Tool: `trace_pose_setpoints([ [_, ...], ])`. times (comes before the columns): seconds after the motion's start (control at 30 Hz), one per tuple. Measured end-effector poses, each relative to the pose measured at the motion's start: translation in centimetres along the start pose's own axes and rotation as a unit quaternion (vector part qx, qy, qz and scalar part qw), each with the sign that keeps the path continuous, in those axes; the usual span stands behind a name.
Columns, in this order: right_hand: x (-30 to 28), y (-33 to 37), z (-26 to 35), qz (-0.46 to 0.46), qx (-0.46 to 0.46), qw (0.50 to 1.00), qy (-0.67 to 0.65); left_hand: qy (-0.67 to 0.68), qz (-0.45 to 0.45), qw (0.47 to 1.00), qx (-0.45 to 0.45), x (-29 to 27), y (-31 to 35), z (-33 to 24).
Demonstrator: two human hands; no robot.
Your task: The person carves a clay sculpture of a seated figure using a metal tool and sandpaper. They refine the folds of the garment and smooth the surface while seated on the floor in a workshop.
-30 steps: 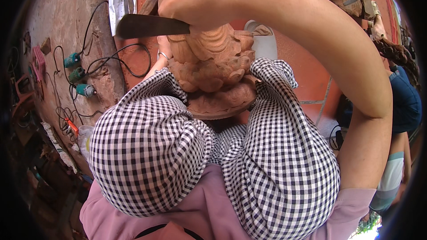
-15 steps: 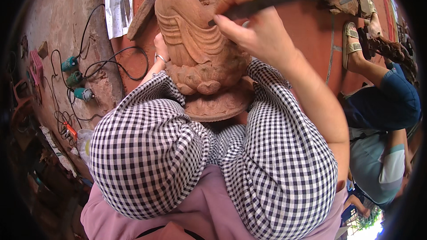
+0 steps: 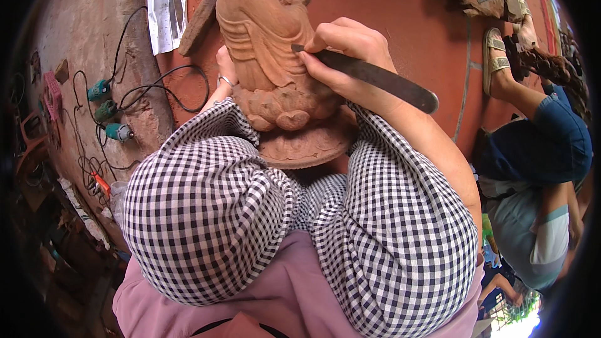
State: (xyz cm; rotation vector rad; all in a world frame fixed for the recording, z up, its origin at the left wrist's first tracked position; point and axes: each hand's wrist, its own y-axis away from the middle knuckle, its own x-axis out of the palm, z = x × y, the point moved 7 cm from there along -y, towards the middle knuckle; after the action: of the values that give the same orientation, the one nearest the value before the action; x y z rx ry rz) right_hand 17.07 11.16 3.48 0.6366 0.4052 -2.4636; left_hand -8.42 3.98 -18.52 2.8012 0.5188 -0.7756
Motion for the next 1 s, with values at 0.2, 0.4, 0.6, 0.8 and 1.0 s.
trace_pose_setpoints([
  [0.2,0.5,-1.0,0.6,0.012,-0.032,0.999,-0.013,-0.012,-0.003,1.000,-0.022,-0.3,0.0,0.4],
  [0.4,-0.5,-0.2,0.5,-0.016,-0.020,1.000,0.002,-0.030,0.020,0.999,0.013,0.3,-0.2,-0.1],
  [0.6,0.4,-0.1,-0.8,0.002,-0.029,0.998,-0.052,0.040,-0.010,0.999,-0.018,-0.4,0.3,-0.8],
  [0.8,0.6,-0.6,-0.5,-0.010,-0.026,0.995,-0.099,-0.024,0.008,0.999,0.025,0.1,-0.2,1.0],
  [1.0,0.6,0.1,-1.4,0.003,0.015,0.988,-0.155,0.004,0.014,1.000,-0.005,0.1,-0.1,0.2],
])
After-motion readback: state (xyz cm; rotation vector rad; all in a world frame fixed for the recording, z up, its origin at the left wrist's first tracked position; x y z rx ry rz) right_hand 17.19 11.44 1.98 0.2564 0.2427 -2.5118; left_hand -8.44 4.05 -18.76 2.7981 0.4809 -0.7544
